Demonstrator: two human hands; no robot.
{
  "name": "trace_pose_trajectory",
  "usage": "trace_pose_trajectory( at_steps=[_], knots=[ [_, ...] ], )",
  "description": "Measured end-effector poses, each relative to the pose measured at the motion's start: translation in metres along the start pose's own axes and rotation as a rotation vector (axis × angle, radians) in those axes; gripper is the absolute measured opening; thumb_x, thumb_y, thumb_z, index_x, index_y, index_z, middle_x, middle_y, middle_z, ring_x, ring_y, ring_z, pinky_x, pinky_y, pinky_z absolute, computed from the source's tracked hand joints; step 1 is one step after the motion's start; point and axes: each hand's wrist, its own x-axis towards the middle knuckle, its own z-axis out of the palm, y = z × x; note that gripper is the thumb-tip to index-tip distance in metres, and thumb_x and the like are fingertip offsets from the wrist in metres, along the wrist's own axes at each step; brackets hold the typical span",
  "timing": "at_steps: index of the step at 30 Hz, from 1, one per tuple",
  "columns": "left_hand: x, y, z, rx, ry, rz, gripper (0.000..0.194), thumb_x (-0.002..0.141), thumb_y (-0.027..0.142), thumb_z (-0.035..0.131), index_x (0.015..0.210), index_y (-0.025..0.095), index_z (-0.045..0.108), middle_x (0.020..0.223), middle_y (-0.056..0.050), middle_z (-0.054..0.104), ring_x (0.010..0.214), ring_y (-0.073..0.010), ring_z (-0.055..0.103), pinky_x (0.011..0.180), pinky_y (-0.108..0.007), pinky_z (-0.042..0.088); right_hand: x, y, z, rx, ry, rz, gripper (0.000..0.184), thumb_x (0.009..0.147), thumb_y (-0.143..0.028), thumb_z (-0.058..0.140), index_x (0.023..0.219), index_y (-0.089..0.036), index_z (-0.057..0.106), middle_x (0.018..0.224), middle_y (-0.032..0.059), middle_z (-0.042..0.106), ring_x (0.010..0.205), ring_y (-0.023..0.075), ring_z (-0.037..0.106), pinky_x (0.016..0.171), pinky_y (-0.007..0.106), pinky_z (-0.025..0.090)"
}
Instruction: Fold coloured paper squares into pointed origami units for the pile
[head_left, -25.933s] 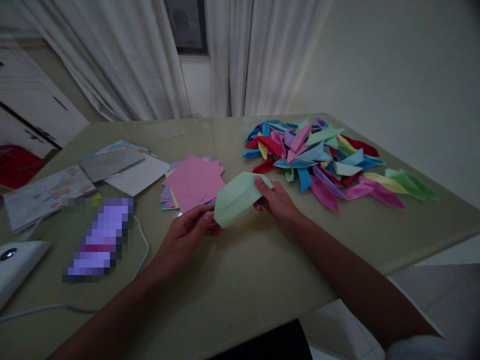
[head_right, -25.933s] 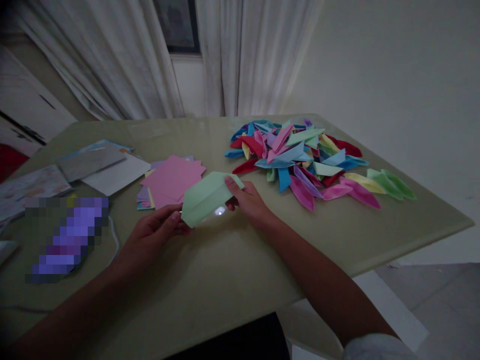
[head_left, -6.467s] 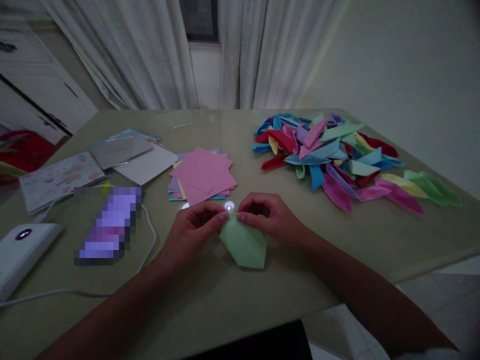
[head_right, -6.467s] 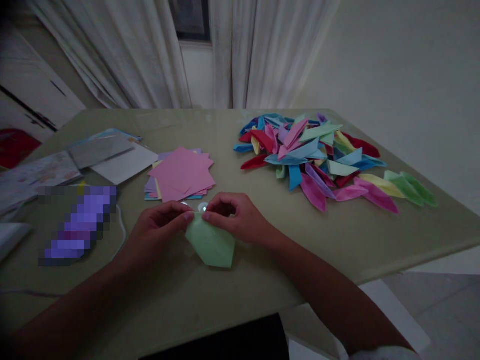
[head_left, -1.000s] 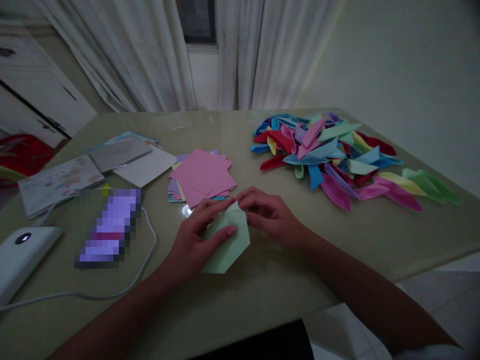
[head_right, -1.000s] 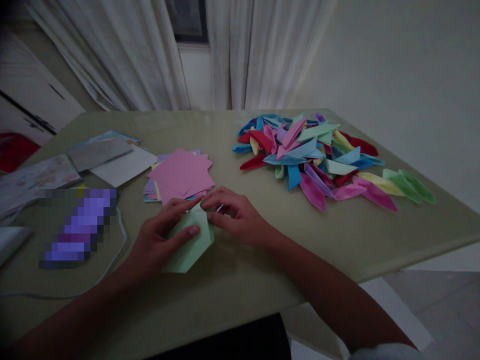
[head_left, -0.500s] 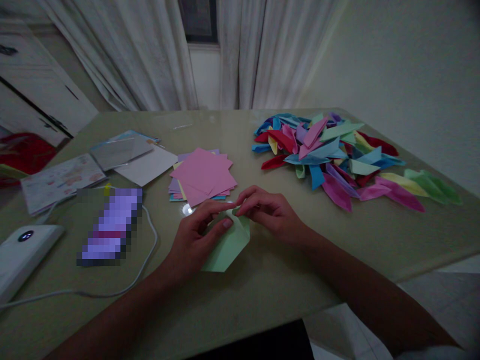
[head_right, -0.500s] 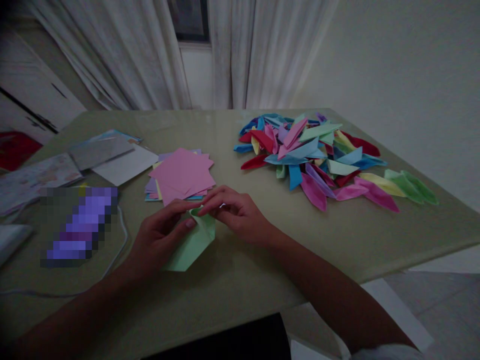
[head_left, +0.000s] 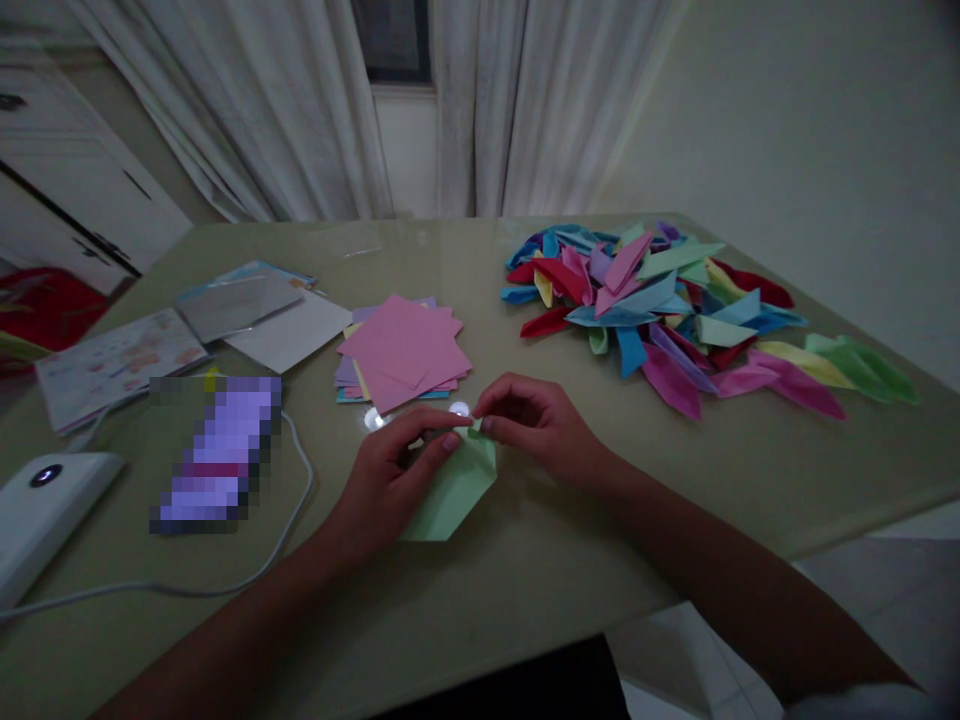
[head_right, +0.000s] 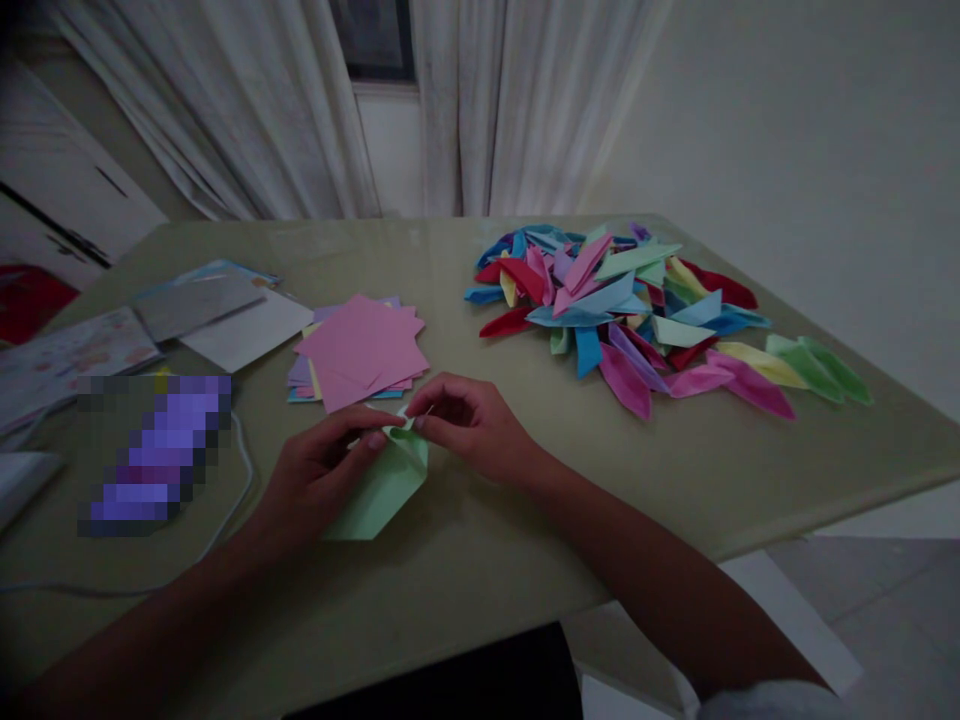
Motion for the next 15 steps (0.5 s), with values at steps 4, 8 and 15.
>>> trace_pose_trajectory(
  at_steps=[4,8,15],
  knots=[
    [-0.0028,0.0011,0.0005,-0.092,-0.053,-0.057,0.016,0.1,0.039,0.072,0.109,0.027,0.077,0.099,-0.003,0.078,0.083,-0.018,0.071,0.068,-0.027,0.054,-0.0018,-0.0002,0.0017,-0.006,-0.025,0.005,0.014,0.089,-0.026,0.084,0.098,-0.019,0.077,0.091,0.0019,0.073,0.082,0.0143,0.067,0.076,0.027,0.054],
    [-0.0013,0.0052,-0.0005,-0.128,-0.125,-0.092,0.017,0.102,0.04,0.071,0.103,0.025,0.076,0.091,-0.001,0.075,0.076,-0.0165,0.067,0.063,-0.026,0.051,-0.0027,-0.0005,0.0016,-0.029,-0.025,0.024,0.018,0.088,-0.027,0.086,0.1,-0.018,0.076,0.093,0.0028,0.074,0.081,0.014,0.067,0.075,0.027,0.055],
    [0.0009,0.009,-0.0019,-0.098,-0.104,-0.064,0.018,0.103,0.036,0.068,0.101,0.025,0.082,0.097,-0.004,0.077,0.087,-0.0192,0.07,0.071,-0.028,0.054,-0.0005,0.0022,0.0,0.028,-0.008,0.07,0.023,0.085,-0.029,0.089,0.099,-0.018,0.075,0.094,0.0026,0.075,0.082,0.0138,0.069,0.076,0.026,0.056]
  ],
)
